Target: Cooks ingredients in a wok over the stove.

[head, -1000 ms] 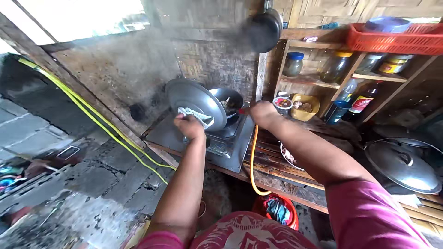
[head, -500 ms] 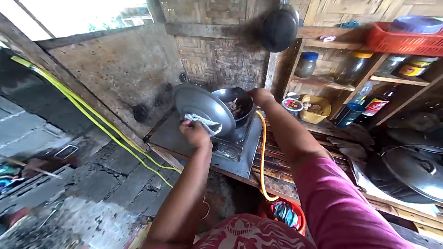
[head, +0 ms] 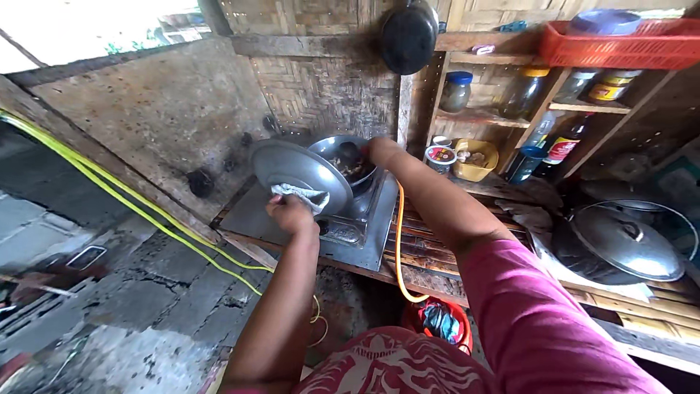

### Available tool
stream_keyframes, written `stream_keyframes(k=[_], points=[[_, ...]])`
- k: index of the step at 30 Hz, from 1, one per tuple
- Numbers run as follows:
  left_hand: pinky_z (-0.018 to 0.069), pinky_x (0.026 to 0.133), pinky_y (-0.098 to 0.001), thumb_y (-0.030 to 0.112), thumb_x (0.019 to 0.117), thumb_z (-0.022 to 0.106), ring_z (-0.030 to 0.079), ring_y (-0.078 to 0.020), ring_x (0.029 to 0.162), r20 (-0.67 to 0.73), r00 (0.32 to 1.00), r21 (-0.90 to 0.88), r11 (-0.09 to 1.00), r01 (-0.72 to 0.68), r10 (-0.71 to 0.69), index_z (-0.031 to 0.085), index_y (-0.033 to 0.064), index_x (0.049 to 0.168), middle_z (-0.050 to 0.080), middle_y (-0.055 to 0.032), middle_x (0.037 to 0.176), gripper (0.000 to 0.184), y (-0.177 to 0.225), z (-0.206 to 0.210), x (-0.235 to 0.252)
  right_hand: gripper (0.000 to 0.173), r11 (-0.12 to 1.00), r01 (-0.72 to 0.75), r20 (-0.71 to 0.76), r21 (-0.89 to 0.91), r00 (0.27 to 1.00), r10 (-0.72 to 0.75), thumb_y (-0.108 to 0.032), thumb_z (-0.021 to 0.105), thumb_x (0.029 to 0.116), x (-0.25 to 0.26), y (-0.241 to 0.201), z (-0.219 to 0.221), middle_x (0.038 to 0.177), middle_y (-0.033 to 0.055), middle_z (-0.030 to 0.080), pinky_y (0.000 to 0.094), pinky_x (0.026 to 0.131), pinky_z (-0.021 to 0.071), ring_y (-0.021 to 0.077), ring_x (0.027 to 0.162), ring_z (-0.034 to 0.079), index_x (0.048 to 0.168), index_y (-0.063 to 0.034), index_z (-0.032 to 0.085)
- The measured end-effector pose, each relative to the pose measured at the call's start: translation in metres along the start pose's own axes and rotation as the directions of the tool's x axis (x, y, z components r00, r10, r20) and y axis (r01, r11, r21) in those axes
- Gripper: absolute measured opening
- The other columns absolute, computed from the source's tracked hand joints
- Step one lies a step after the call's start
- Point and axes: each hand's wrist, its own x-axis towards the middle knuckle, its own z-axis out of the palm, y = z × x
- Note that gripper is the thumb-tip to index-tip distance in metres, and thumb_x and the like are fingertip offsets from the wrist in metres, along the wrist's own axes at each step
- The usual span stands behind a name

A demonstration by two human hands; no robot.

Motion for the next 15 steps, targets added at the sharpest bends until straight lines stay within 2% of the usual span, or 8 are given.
stream_keyframes(k=[3,6,8,9,10,11,13,15], points=[[0.0541,0.085,-0.0404,0.013,0.1025,0.056,0.062,-0.0210,0.098,0.005,1.000,-0.005,1.000,-0.005,0.005,0.047,0.0009,0.133,0.060,-0.0152,0.113,0.034,0.002,0.000,-0.008,0.028,0.986,-0.166,0.017,0.033,0.986,0.166,-0.013,0.056,0.1005,-0.004,0.005,0.005,0.131,0.0262,0.065,0.0682,0.099,0.0489,0.0441,0.126,0.061,0.120,0.0034,0.068],[0.0538,0.088,-0.0398,0.012,0.1023,0.056,0.063,-0.0205,0.101,-0.006,1.000,-0.010,1.000,-0.019,0.019,0.047,0.0011,0.133,0.061,-0.0149,0.116,0.034,0.002,-0.001,-0.015,0.037,0.971,-0.201,0.087,0.127,0.978,0.191,-0.025,0.055,0.1053,-0.010,0.009,0.010,0.133,0.0279,0.063,0.0638,0.103,0.0468,0.0416,0.128,0.059,0.118,0.0082,0.067],[0.0535,0.090,-0.0405,0.012,0.1022,0.056,0.063,-0.0209,0.104,-0.021,1.000,-0.003,1.000,-0.014,0.013,0.047,0.0018,0.135,0.061,-0.0147,0.117,0.035,0.001,-0.001,-0.017,0.031,0.946,-0.217,0.121,0.241,0.974,0.192,-0.021,0.063,0.1008,-0.016,0.003,0.012,0.124,0.0251,0.065,0.0579,0.096,0.0516,0.0364,0.114,0.065,0.115,0.0069,0.067],[0.0536,0.090,-0.0403,0.012,0.1020,0.056,0.063,-0.0209,0.104,-0.021,1.000,-0.006,1.000,-0.014,0.014,0.047,0.0021,0.135,0.061,-0.0145,0.117,0.036,0.000,-0.001,-0.018,0.026,0.931,-0.208,0.122,0.298,0.976,0.179,-0.018,0.065,0.0989,-0.020,-0.002,0.013,0.113,0.0206,0.066,0.0518,0.087,0.0539,0.0307,0.099,0.066,0.111,0.0044,0.067],[0.0541,0.089,-0.0403,0.012,0.1016,0.057,0.063,-0.0209,0.103,-0.022,1.000,-0.017,1.000,-0.016,0.016,0.046,0.0021,0.135,0.061,-0.0145,0.117,0.036,-0.001,0.000,-0.017,0.024,0.933,-0.169,0.113,0.317,0.984,0.140,-0.017,0.065,0.0985,-0.026,-0.009,0.013,0.107,0.0191,0.066,0.0502,0.084,0.0531,0.0290,0.093,0.065,0.109,0.0041,0.067],[0.0546,0.087,-0.0401,0.012,0.1015,0.057,0.063,-0.0208,0.101,-0.025,1.000,-0.029,0.999,-0.017,0.016,0.047,0.0019,0.134,0.061,-0.0146,0.115,0.035,-0.002,0.000,-0.016,0.024,0.955,-0.104,0.102,0.277,0.992,0.078,-0.016,0.064,0.0995,-0.031,-0.017,0.011,0.110,0.0208,0.067,0.0535,0.089,0.0517,0.0315,0.099,0.065,0.110,0.0053,0.068],[0.0545,0.086,-0.0399,0.012,0.1021,0.056,0.063,-0.0207,0.099,-0.030,1.000,-0.038,0.999,-0.006,0.005,0.047,0.0016,0.134,0.061,-0.0151,0.114,0.035,-0.001,-0.001,-0.015,0.030,0.991,0.031,0.068,0.129,0.997,-0.040,-0.020,0.058,0.1033,-0.036,-0.029,0.004,0.126,0.0262,0.066,0.0633,0.101,0.0479,0.0409,0.122,0.062,0.117,0.0054,0.069],[0.0551,0.082,-0.0403,0.012,0.1026,0.055,0.064,-0.0210,0.095,-0.034,0.999,-0.047,0.999,0.008,-0.010,0.047,0.0013,0.135,0.061,-0.0156,0.111,0.035,0.003,-0.004,-0.013,0.030,0.996,0.062,-0.001,0.068,0.998,-0.062,-0.020,0.054,0.1046,-0.031,-0.028,-0.004,0.128,0.0252,0.066,0.0650,0.101,0.0484,0.0423,0.125,0.061,0.118,0.0015,0.069]])
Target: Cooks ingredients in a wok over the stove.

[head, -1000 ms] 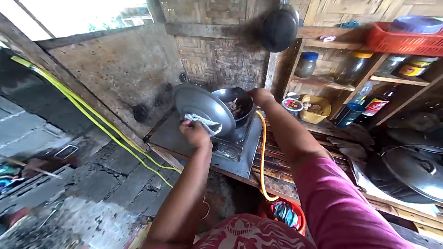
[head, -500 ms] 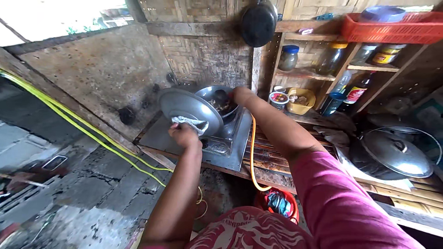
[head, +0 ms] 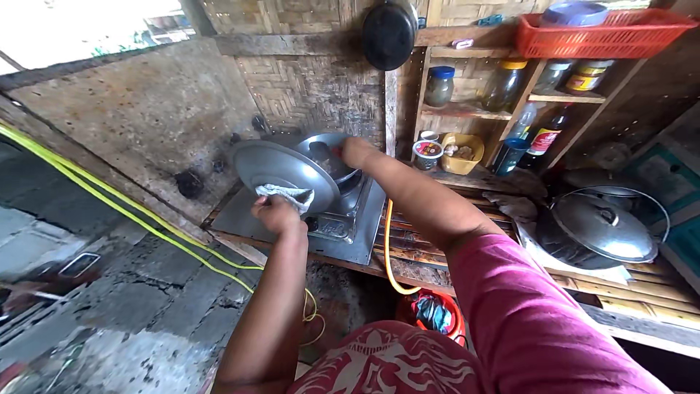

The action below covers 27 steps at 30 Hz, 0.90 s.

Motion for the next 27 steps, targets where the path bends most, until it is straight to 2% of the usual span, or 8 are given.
stream_keyframes(k=[2,6,9,12,16,20,25,27], points=[[0.0554,0.079,-0.0402,0.013,0.1029,0.055,0.064,-0.0208,0.093,0.001,1.000,-0.001,1.000,0.006,-0.006,0.047,0.0011,0.135,0.061,-0.0154,0.109,0.035,0.001,-0.004,0.002,0.031,0.997,-0.067,-0.030,0.024,0.997,0.068,-0.020,0.052,0.1046,0.012,0.014,-0.006,0.130,0.0254,0.065,0.0660,0.101,0.0480,0.0425,0.127,0.060,0.121,0.0008,0.068],[0.0551,0.081,-0.0379,0.008,0.1018,0.055,0.062,-0.0201,0.092,0.042,0.999,-0.037,0.999,-0.012,0.014,0.047,-0.0020,0.132,0.058,-0.0152,0.108,0.032,0.001,-0.008,0.007,0.043,0.948,-0.258,-0.020,0.184,0.964,0.266,-0.031,0.053,0.1065,0.039,0.042,-0.001,0.135,0.0282,0.061,0.0638,0.105,0.0461,0.0421,0.130,0.058,0.122,0.0073,0.066],[0.0570,0.077,-0.0377,0.005,0.1024,0.053,0.063,-0.0197,0.087,0.056,0.998,-0.079,0.997,-0.018,0.022,0.046,-0.0028,0.130,0.058,-0.0152,0.104,0.030,0.003,-0.011,0.010,0.040,0.924,-0.310,0.056,0.224,0.950,0.306,-0.024,0.056,0.1043,0.049,0.032,0.005,0.138,0.0277,0.060,0.0605,0.107,0.0459,0.0402,0.131,0.057,0.125,0.0086,0.064],[0.0577,0.074,-0.0386,0.005,0.1023,0.053,0.063,-0.0194,0.084,0.063,0.998,-0.111,0.994,-0.017,0.024,0.047,-0.0027,0.128,0.058,-0.0144,0.100,0.028,0.002,-0.015,0.017,0.042,0.958,-0.224,0.106,0.181,0.973,0.208,-0.025,0.054,0.1064,0.067,0.015,0.016,0.139,0.0280,0.059,0.0600,0.110,0.0437,0.0404,0.133,0.056,0.128,0.0092,0.063],[0.0568,0.073,-0.0375,0.004,0.1022,0.053,0.062,-0.0186,0.081,0.052,0.998,-0.113,0.993,-0.026,0.032,0.047,-0.0023,0.126,0.057,-0.0134,0.098,0.025,0.001,-0.021,0.022,0.038,0.998,-0.016,0.190,-0.053,0.981,0.026,-0.021,0.053,0.1071,0.083,-0.004,0.023,0.139,0.0300,0.058,0.0624,0.111,0.0412,0.0432,0.135,0.053,0.124,0.0109,0.065],[0.0573,0.074,-0.0378,0.006,0.1031,0.052,0.062,-0.0190,0.083,0.043,0.999,-0.110,0.994,-0.024,0.028,0.046,-0.0015,0.127,0.056,-0.0136,0.100,0.026,-0.005,-0.025,0.027,0.035,0.976,0.108,0.157,-0.187,0.984,-0.079,-0.027,0.055,0.1065,0.061,-0.004,0.010,0.135,0.0248,0.063,0.0673,0.105,0.0449,0.0429,0.130,0.057,0.127,-0.0016,0.068],[0.0569,0.075,-0.0373,0.007,0.1033,0.052,0.063,-0.0193,0.085,0.037,0.999,-0.089,0.996,-0.012,0.015,0.047,-0.0013,0.129,0.058,-0.0144,0.103,0.028,-0.006,-0.026,0.025,0.026,0.945,0.121,0.061,-0.305,0.992,-0.107,-0.012,0.061,0.0985,0.004,-0.001,-0.003,0.127,0.0177,0.069,0.0707,0.088,0.0522,0.0422,0.118,0.064,0.122,-0.0164,0.073],[0.0569,0.075,-0.0370,0.009,0.1044,0.051,0.063,-0.0187,0.084,0.036,0.999,-0.084,0.997,-0.001,0.004,0.047,-0.0007,0.130,0.058,-0.0142,0.103,0.027,-0.004,-0.025,0.022,0.031,0.931,0.130,0.033,-0.342,0.991,-0.126,-0.009,0.060,0.0985,-0.013,0.007,-0.011,0.131,0.0163,0.067,0.0697,0.088,0.0525,0.0421,0.120,0.064,0.125,-0.0193,0.072]])
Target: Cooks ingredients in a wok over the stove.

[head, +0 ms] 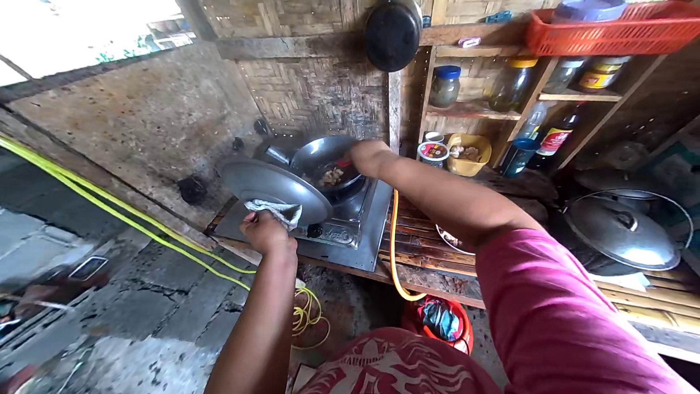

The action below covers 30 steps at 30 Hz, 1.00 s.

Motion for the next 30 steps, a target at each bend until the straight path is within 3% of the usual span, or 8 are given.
stream_keyframes(k=[4,7,11,14,18,22,26,30], points=[[0.0566,0.074,-0.0370,0.010,0.1050,0.051,0.063,-0.0186,0.083,0.005,1.000,-0.015,1.000,0.011,-0.011,0.046,-0.0008,0.132,0.058,-0.0142,0.104,0.029,0.000,0.004,-0.004,0.045,0.999,0.034,-0.015,-0.025,0.999,-0.035,-0.004,0.062,0.0948,-0.035,0.016,-0.027,0.132,0.0166,0.066,0.0703,0.088,0.0525,0.0424,0.120,0.064,0.133,-0.0256,0.069],[0.0569,0.075,-0.0378,0.012,0.1058,0.050,0.063,-0.0200,0.085,0.015,0.999,-0.019,0.999,0.040,-0.040,0.045,-0.0005,0.134,0.059,-0.0152,0.104,0.031,0.000,0.009,-0.008,0.030,0.997,0.075,0.049,-0.006,0.996,-0.075,-0.010,0.060,0.0997,-0.042,0.014,-0.021,0.126,0.0180,0.068,0.0705,0.091,0.0507,0.0418,0.120,0.063,0.127,-0.0178,0.071],[0.0572,0.074,-0.0375,0.011,0.1067,0.048,0.063,-0.0198,0.084,0.019,0.998,-0.010,0.999,0.053,-0.053,0.045,-0.0002,0.135,0.058,-0.0150,0.104,0.031,0.003,0.012,-0.012,0.027,0.999,-0.035,0.095,0.027,0.995,0.032,-0.007,0.063,0.0956,-0.021,-0.004,0.015,0.126,0.0196,0.068,0.0702,0.086,0.0531,0.0434,0.116,0.065,0.121,-0.0113,0.072],[0.0574,0.078,-0.0379,0.011,0.1070,0.048,0.064,-0.0202,0.089,0.024,0.999,-0.023,0.999,0.049,-0.048,0.044,-0.0011,0.136,0.058,-0.0159,0.108,0.031,0.003,0.004,-0.010,0.023,0.991,-0.111,0.097,0.075,0.990,0.103,-0.008,0.061,0.0965,-0.010,-0.005,0.015,0.126,0.0208,0.068,0.0712,0.085,0.0527,0.0447,0.115,0.065,0.117,-0.0084,0.072],[0.0563,0.073,-0.0365,0.011,0.1068,0.048,0.062,-0.0187,0.082,0.037,0.998,-0.011,0.999,0.051,-0.050,0.046,-0.0010,0.132,0.058,-0.0141,0.102,0.028,0.001,-0.006,-0.009,0.024,0.989,-0.015,0.038,0.144,0.999,0.009,-0.024,0.060,0.1013,-0.017,-0.004,-0.017,0.114,0.0222,0.070,0.0691,0.085,0.0523,0.0433,0.110,0.067,0.113,-0.0067,0.071],[0.0573,0.073,-0.0358,0.010,0.1069,0.047,0.063,-0.0177,0.081,0.045,0.998,-0.036,0.998,0.047,-0.046,0.048,-0.0016,0.128,0.058,-0.0130,0.100,0.024,-0.001,-0.011,-0.011,0.025,0.979,0.090,0.037,0.183,0.995,-0.098,-0.024,0.059,0.1020,-0.013,-0.029,0.001,0.113,0.0220,0.070,0.0679,0.087,0.0532,0.0420,0.110,0.067,0.110,-0.0037,0.071],[0.0573,0.072,-0.0359,0.009,0.1066,0.047,0.062,-0.0175,0.079,0.041,0.998,-0.050,0.998,0.049,-0.047,0.048,-0.0008,0.127,0.058,-0.0125,0.098,0.022,0.000,-0.014,-0.013,0.025,0.984,-0.011,0.081,0.177,0.997,-0.003,-0.020,0.058,0.1031,0.012,-0.032,0.029,0.119,0.0235,0.069,0.0667,0.090,0.0537,0.0426,0.114,0.067,0.113,-0.0008,0.070],[0.0561,0.066,-0.0335,0.010,0.1062,0.048,0.061,-0.0157,0.073,0.045,0.996,-0.034,0.997,0.073,-0.071,0.049,0.0006,0.126,0.057,-0.0106,0.094,0.022,0.004,-0.023,-0.019,0.028,0.947,-0.142,0.029,0.288,0.990,0.140,-0.020,0.062,0.0986,0.034,0.005,0.015,0.124,0.0234,0.068,0.0699,0.092,0.0514,0.0433,0.118,0.065,0.119,-0.0037,0.070]])
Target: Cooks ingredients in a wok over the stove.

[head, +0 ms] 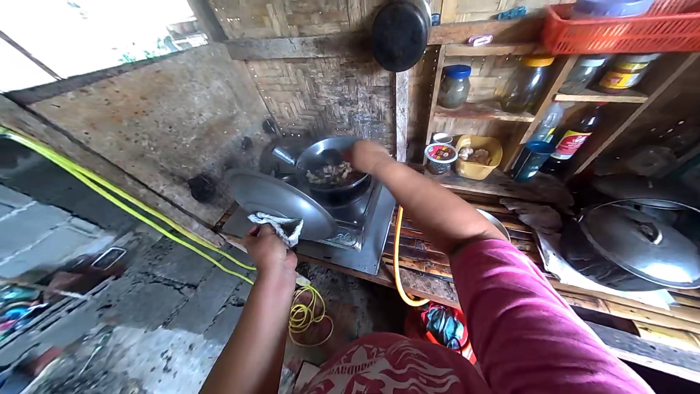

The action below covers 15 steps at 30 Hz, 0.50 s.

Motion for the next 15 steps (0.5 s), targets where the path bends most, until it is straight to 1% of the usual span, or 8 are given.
stream_keyframes(k=[1,3,5,6,8,11,12,15], points=[[0.0556,0.064,-0.0328,0.009,0.1059,0.049,0.060,-0.0149,0.071,0.006,1.000,0.001,1.000,0.006,-0.006,0.050,0.0012,0.123,0.057,-0.0097,0.091,0.019,0.000,-0.003,-0.003,0.029,0.999,-0.046,-0.025,0.027,0.999,0.046,-0.022,0.060,0.0990,0.007,0.011,-0.005,0.123,0.0237,0.068,0.0708,0.090,0.0514,0.0436,0.118,0.065,0.119,-0.0036,0.070],[0.0543,0.058,-0.0309,0.008,0.1049,0.049,0.058,-0.0133,0.064,0.015,1.000,-0.001,1.000,0.015,-0.015,0.051,0.0034,0.114,0.057,-0.0075,0.084,0.010,0.001,-0.008,-0.010,0.033,0.987,-0.142,-0.034,0.075,0.989,0.145,-0.027,0.055,0.1028,0.013,0.029,-0.008,0.125,0.0245,0.067,0.0709,0.092,0.0503,0.0436,0.121,0.064,0.119,-0.0015,0.069],[0.0542,0.059,-0.0307,0.009,0.1054,0.048,0.058,-0.0134,0.066,0.024,0.999,-0.005,0.999,0.036,-0.036,0.050,0.0035,0.116,0.056,-0.0076,0.086,0.011,0.004,-0.010,-0.020,0.036,0.967,-0.224,-0.015,0.122,0.974,0.228,-0.028,0.052,0.1037,0.014,0.038,-0.003,0.128,0.0250,0.066,0.0696,0.096,0.0490,0.0427,0.124,0.063,0.117,0.0010,0.069],[0.0553,0.062,-0.0322,0.009,0.1060,0.047,0.060,-0.0147,0.069,0.028,0.999,-0.011,0.999,0.042,-0.042,0.049,0.0027,0.119,0.057,-0.0087,0.090,0.014,0.007,-0.009,-0.024,0.037,0.958,-0.249,-0.005,0.146,0.968,0.252,-0.029,0.054,0.1027,0.014,0.040,0.000,0.129,0.0254,0.066,0.0684,0.098,0.0485,0.0421,0.125,0.062,0.116,0.0027,0.069],[0.0557,0.067,-0.0344,0.013,0.1078,0.045,0.061,-0.0163,0.075,0.029,0.999,-0.006,0.999,0.045,-0.045,0.049,0.0018,0.124,0.057,-0.0099,0.094,0.020,0.015,-0.004,-0.032,0.039,0.961,-0.226,0.022,0.159,0.974,0.226,-0.028,0.060,0.1011,0.014,0.038,0.005,0.133,0.0272,0.063,0.0665,0.102,0.0466,0.0425,0.128,0.059,0.118,0.0068,0.067],[0.0541,0.068,-0.0348,0.018,0.1072,0.048,0.059,-0.0158,0.076,-0.004,0.999,-0.002,0.999,0.052,-0.052,0.051,0.0065,0.125,0.058,-0.0079,0.095,0.022,0.019,-0.003,-0.029,0.037,0.992,-0.083,0.064,0.095,0.995,0.077,-0.022,0.059,0.1026,0.001,0.022,0.006,0.134,0.0306,0.061,0.0683,0.104,0.0445,0.0463,0.130,0.056,0.119,0.0098,0.066],[0.0540,0.068,-0.0353,0.020,0.1066,0.050,0.059,-0.0160,0.077,-0.013,0.998,-0.008,0.998,0.057,-0.057,0.052,0.0079,0.126,0.058,-0.0076,0.096,0.023,0.021,-0.004,-0.025,0.036,0.993,-0.057,0.043,0.100,0.998,0.053,-0.022,0.059,0.1018,-0.001,0.018,0.003,0.132,0.0302,0.062,0.0692,0.102,0.0452,0.0466,0.128,0.057,0.118,0.0084,0.066],[0.0494,0.060,-0.0306,0.020,0.1050,0.052,0.053,-0.0121,0.067,-0.037,0.998,-0.003,0.999,0.053,-0.053,0.053,0.0113,0.119,0.054,-0.0037,0.087,0.016,0.027,-0.005,-0.019,0.038,0.995,-0.003,-0.054,0.103,0.999,0.009,-0.029,0.058,0.1020,0.017,0.025,-0.005,0.130,0.0274,0.064,0.0709,0.099,0.0465,0.0459,0.126,0.060,0.123,0.0001,0.068]])
